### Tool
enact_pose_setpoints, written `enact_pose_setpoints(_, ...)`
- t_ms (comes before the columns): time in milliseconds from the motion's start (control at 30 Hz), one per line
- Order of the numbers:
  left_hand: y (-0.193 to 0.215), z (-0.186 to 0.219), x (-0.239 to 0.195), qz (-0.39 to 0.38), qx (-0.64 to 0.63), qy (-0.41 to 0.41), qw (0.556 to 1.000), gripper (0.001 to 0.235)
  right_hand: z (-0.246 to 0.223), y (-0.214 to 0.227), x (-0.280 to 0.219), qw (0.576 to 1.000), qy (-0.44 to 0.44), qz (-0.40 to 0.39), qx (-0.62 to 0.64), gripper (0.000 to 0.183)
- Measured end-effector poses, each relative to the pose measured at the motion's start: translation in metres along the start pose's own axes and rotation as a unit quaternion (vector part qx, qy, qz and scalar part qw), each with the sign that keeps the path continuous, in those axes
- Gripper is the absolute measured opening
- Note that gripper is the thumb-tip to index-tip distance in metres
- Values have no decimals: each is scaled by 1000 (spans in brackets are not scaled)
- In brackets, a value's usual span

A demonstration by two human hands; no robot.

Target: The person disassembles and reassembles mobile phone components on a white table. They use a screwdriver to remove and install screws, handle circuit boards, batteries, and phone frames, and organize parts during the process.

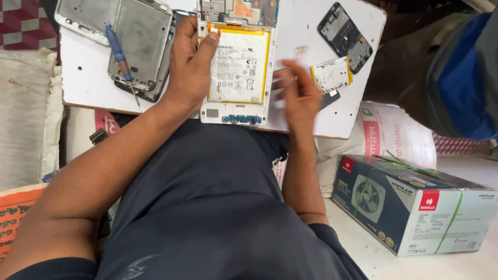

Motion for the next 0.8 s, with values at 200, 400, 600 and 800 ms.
enact_pose_setpoints(200,-4,-17,11,22,51,34,998,23,-11,113,-3,983,71,149,-78,41)
enact_pose_setpoints(400,-19,-16,31,16,175,-18,984,36,-32,103,2,971,181,131,-88,61)
enact_pose_setpoints(600,-1,-65,46,33,49,201,978,30,-38,37,44,978,201,52,-30,29)
enact_pose_setpoints(800,-22,-15,56,-69,80,107,989,25,-32,-16,44,988,126,60,-62,30)
Point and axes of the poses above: each hand's wrist, its own x-axis towards the middle knuckle, its own y-axis out of the back of the hand, z = x × y, the point moved 6 cm from there along x, towards the middle knuckle, and after that the axes turned 6 degrees about -z, right-handed, at the moved point
